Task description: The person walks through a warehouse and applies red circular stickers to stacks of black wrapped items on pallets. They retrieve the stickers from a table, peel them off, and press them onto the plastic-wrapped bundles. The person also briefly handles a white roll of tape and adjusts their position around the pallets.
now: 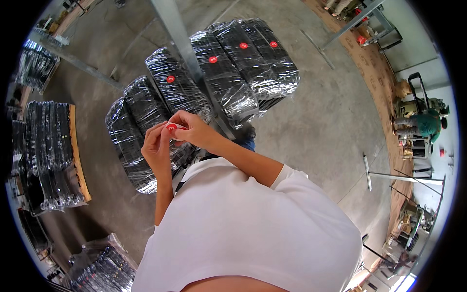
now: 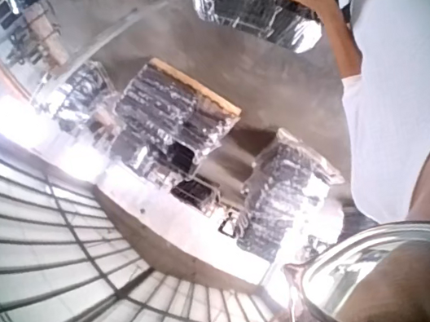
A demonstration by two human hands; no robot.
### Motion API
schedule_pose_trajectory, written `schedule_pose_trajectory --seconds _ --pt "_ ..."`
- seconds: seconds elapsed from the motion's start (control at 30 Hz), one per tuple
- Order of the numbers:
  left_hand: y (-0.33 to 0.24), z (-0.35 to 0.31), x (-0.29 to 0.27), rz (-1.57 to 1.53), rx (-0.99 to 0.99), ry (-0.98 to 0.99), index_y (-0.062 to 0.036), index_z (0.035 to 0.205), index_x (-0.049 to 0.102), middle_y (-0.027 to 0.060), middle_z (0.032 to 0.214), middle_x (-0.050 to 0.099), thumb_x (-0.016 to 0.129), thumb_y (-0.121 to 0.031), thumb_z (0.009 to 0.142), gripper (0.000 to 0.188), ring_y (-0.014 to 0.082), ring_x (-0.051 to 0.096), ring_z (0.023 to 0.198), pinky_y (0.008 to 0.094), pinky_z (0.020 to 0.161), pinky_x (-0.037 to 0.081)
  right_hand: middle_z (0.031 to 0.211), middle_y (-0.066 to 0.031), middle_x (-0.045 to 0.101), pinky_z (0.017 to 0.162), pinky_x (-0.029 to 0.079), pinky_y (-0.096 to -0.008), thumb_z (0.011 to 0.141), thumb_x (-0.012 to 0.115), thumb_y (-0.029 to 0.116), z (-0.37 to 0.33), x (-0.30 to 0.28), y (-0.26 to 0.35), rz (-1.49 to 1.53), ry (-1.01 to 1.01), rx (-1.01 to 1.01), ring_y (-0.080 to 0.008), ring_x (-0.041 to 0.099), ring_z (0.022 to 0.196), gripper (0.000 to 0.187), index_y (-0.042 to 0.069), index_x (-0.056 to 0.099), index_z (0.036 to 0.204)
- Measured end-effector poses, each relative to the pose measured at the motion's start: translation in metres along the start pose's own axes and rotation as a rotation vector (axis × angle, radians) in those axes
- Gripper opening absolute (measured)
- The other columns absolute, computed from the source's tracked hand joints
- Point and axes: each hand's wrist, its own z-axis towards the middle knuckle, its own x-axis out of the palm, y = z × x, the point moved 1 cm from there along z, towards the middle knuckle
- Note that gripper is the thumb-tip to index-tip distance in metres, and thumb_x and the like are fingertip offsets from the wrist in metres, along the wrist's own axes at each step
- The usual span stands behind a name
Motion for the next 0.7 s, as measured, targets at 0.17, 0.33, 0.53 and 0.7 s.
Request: schedule_pose_trajectory --seconds 0.17,0.33,0.53,0.7 --pt "0.016 0.009 -0.016 -0.226 -0.224 0.025 0.0047 0.086 0.062 0.0052 0.088 0.061 0.058 -0.01 0.083 0.015 0.0087 0.055 0.077 0.0204 0.07 0.043 0.1 -0.0076 0.055 0.074 0.051 -0.0283 0.082 0.056 0.017 0.003 0.001 -0.007 -0.108 0.012 0.097 -0.0136 0.055 0.092 0.031 0.001 0.049 0.108" --pt "0.056 0.053 -0.044 0.223 -0.084 -0.165 -0.0015 0.081 0.062 0.0047 0.081 0.059 0.061 -0.011 0.08 0.009 0.0142 0.055 0.071 0.0239 0.067 0.043 0.1 -0.0086 0.055 0.073 0.051 -0.0285 0.076 0.054 0.013 0.003 0.0 -0.011 -0.071 -0.039 0.181 -0.0136 0.056 0.09 0.037 -0.001 0.049 0.11" --pt "0.091 0.098 -0.054 0.978 0.528 -0.176 -0.0073 0.08 0.059 0.0076 0.081 0.052 0.062 -0.008 0.074 0.007 0.0271 0.05 0.08 0.0366 0.071 0.042 0.096 -0.0079 0.056 0.073 0.051 -0.0283 0.074 0.053 0.012 0.0 -0.001 -0.002 -0.088 -0.01 0.168 -0.0123 0.055 0.086 0.036 -0.001 0.051 0.107" --pt "0.105 0.076 -0.042 1.108 0.505 -0.031 -0.0063 0.083 0.06 0.0076 0.082 0.052 0.06 -0.013 0.075 0.01 0.0268 0.05 0.081 0.0368 0.072 0.041 0.096 -0.0075 0.056 0.073 0.052 -0.029 0.075 0.053 0.012 -0.004 -0.003 0.001 -0.044 -0.031 0.146 -0.0122 0.056 0.085 0.034 0.0 0.051 0.106"
